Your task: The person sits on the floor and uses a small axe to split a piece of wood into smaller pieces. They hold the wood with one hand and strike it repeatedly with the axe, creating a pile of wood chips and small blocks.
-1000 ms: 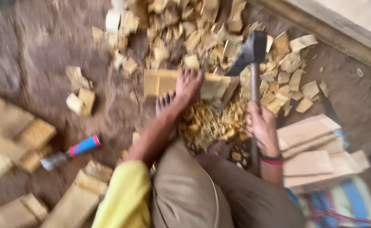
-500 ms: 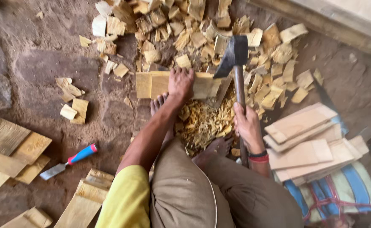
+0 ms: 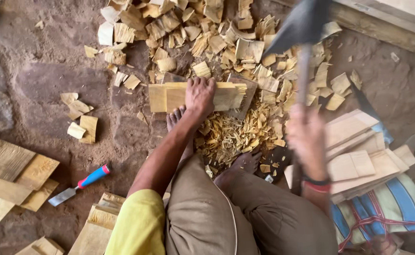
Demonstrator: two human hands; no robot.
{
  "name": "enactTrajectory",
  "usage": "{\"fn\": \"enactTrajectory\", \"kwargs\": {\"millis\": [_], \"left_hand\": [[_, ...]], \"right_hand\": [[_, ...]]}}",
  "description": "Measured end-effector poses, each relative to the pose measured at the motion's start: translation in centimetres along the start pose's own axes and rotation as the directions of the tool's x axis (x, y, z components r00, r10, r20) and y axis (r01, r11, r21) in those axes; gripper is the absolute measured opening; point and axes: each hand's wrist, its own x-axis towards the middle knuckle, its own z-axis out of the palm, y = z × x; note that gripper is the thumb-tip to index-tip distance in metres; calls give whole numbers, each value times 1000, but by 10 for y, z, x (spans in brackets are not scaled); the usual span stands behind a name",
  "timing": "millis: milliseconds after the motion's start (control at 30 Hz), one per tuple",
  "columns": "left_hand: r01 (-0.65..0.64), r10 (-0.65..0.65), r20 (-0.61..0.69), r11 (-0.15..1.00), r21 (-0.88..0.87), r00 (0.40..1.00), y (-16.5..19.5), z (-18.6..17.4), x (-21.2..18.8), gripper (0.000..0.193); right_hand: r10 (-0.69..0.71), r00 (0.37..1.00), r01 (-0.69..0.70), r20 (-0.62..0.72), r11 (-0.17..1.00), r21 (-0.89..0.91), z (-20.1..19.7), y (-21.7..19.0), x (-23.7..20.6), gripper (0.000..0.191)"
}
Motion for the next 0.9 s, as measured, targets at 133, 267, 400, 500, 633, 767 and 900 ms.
{"fn": "enactTrajectory", "kwargs": {"millis": [133, 267, 400, 500, 633, 767, 900], "left_hand": [[35, -34, 29, 999, -17, 999, -2, -6, 2, 61], [-16, 10, -154, 999, -43, 988, -1, -5, -5, 78], [20, -25, -148, 999, -36, 989, 0, -3, -1, 53], [33, -28, -107, 999, 37, 994, 1, -6, 3, 57], [67, -67, 21, 997, 28, 998, 2, -17, 3, 64], [91, -91, 32, 996, 2, 995, 4, -19, -2, 67], [41, -47, -168, 998, -39, 985, 3, -11, -9, 97]], "right_hand": [[295, 954, -264, 62, 917, -298, 42, 49, 2, 33], [373, 919, -386, 129, 917, 101, 30, 74, -3, 28], [376, 926, -374, 2, 921, 110, 9, 60, -3, 23], [198, 980, -190, -10, 953, 238, -9, 37, -3, 26], [120, 987, -86, -109, 957, 276, -34, 17, -2, 25], [26, 999, -35, 30, 934, 356, -10, 38, 8, 20], [324, 932, -348, 163, 925, 151, 43, 83, 8, 24]]}}
